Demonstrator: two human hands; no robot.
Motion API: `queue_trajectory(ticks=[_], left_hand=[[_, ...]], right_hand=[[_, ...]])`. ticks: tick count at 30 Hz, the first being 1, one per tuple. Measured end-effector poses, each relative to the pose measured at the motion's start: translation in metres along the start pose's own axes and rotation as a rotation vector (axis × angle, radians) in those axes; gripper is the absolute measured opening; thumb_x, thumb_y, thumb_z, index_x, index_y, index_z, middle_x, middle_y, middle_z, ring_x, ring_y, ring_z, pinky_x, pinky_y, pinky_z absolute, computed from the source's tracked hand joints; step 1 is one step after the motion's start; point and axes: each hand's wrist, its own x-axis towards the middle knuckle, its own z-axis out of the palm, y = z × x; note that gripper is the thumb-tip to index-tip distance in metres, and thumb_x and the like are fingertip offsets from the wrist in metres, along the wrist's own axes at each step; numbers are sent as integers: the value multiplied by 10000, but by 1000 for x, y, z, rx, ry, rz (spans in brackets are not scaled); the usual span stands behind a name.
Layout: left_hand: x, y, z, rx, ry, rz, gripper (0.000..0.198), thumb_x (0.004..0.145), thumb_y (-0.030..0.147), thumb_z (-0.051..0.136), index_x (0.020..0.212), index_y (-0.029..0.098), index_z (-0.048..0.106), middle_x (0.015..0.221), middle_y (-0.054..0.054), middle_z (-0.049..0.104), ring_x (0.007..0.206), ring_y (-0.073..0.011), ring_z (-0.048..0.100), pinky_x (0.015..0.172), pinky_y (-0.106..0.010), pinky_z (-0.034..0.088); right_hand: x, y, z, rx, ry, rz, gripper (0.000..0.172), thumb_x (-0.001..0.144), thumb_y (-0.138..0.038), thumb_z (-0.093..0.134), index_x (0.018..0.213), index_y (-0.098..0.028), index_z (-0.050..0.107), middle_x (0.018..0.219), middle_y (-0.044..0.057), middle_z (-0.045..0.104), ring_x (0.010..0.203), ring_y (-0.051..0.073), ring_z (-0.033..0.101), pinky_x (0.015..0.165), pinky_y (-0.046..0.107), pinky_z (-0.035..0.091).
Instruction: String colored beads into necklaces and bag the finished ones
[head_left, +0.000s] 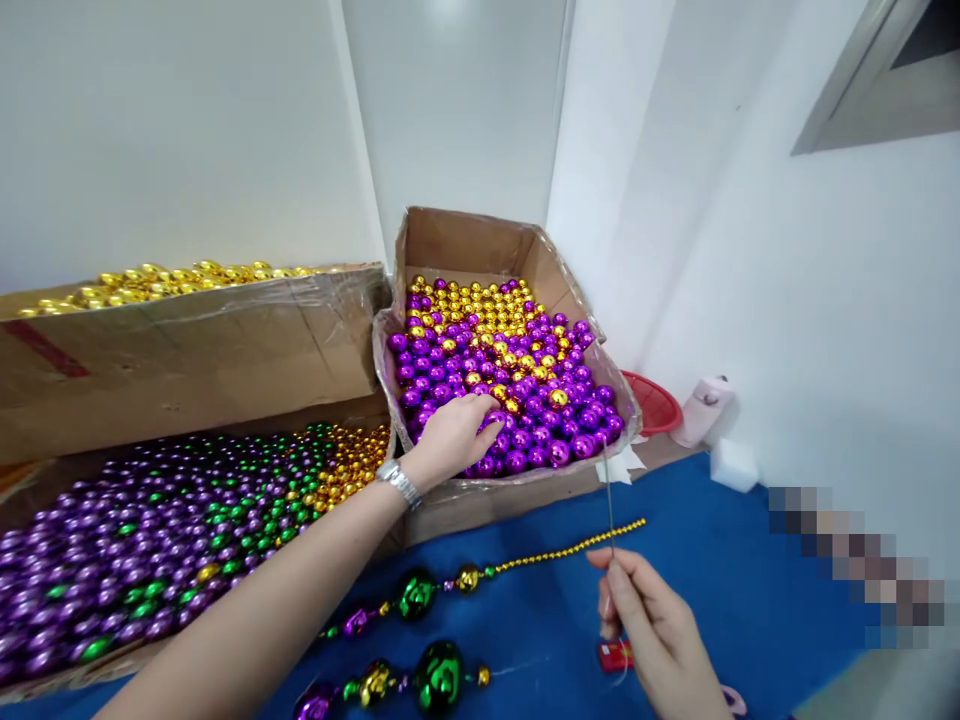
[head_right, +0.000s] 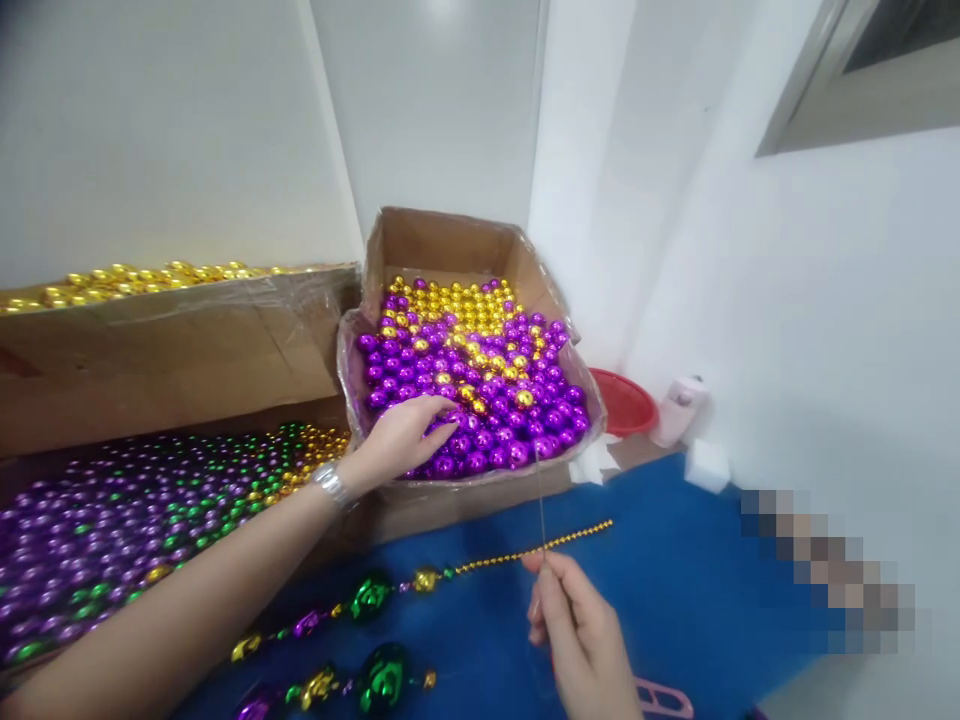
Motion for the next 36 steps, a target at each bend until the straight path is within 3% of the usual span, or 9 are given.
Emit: queue_trajectory(ticks=[5,9,11,14,16,20,24,29,36], left_hand=[[28,-15,29,14,-69,20,253,774,234,588,1018,171,612,986,-119,616,945,-284,557,744,-376,481],[20,-7,18,-68,-69,53,282,797,250,580,1067,170,591,1030,-104,588,962,-241,546,838,-371,463],[3,1,5,-296,-90,8,328,835,312,554,1138,184,556,994,-74,596,891,-196,568,831,-351,475],[-36,11,-10,-987,-128,-220,406,841,325,574,1220,199,501,897,-41,594,784,-153,582,759,-326,509],[-64,15,-11,-1364,-78,-375,431,813,284,628,1215,213,491,904,-34,578,768,-139,588,724,-303,518],[-107,16,0,-1673,26,-578,287,809,254,648,1074,199,554,940,-39,579,742,-115,596,626,-211,495],[-128,12,9,-1746,79,-668,261,823,266,636,1068,191,583,912,-35,594,703,-87,589,600,-170,469],[-136,12,7,-1712,92,-685,265,821,263,640,1067,182,587,902,-32,583,703,-88,582,607,-177,460],[-138,15,-5,-1382,144,-655,332,765,264,697,1063,168,585,853,-26,588,679,-92,528,600,-198,467]], right_hand=[[-3,3,15,-52,9,14,407,900,-519,442,1051,-172,593,635,-12,544,549,116,546,520,199,431],[-5,3,17,-179,0,-71,380,912,-482,436,1034,-182,635,607,-5,566,545,118,567,522,181,444],[-7,4,17,-264,-3,-140,348,924,-445,431,1036,-196,646,621,1,587,551,117,583,531,170,456],[-10,6,16,-369,-2,-271,300,933,-386,431,1037,-216,656,783,33,670,645,128,644,588,161,499],[-12,7,18,-422,-2,-382,279,937,-345,430,1046,-220,655,922,53,696,758,150,675,662,174,527],[-14,8,22,-537,-85,-592,250,927,-223,441,1101,-210,619,1003,64,702,877,184,680,782,240,541],[-16,8,29,-593,-186,-652,284,915,-141,433,1157,-197,572,1006,72,699,867,191,680,764,271,550],[-16,7,35,-619,-225,-668,300,919,-129,428,1185,-203,544,963,67,699,825,186,678,721,274,551],[-18,14,30,-822,-212,-767,355,891,-100,453,1231,-163,533,846,82,692,691,191,655,611,286,520]])
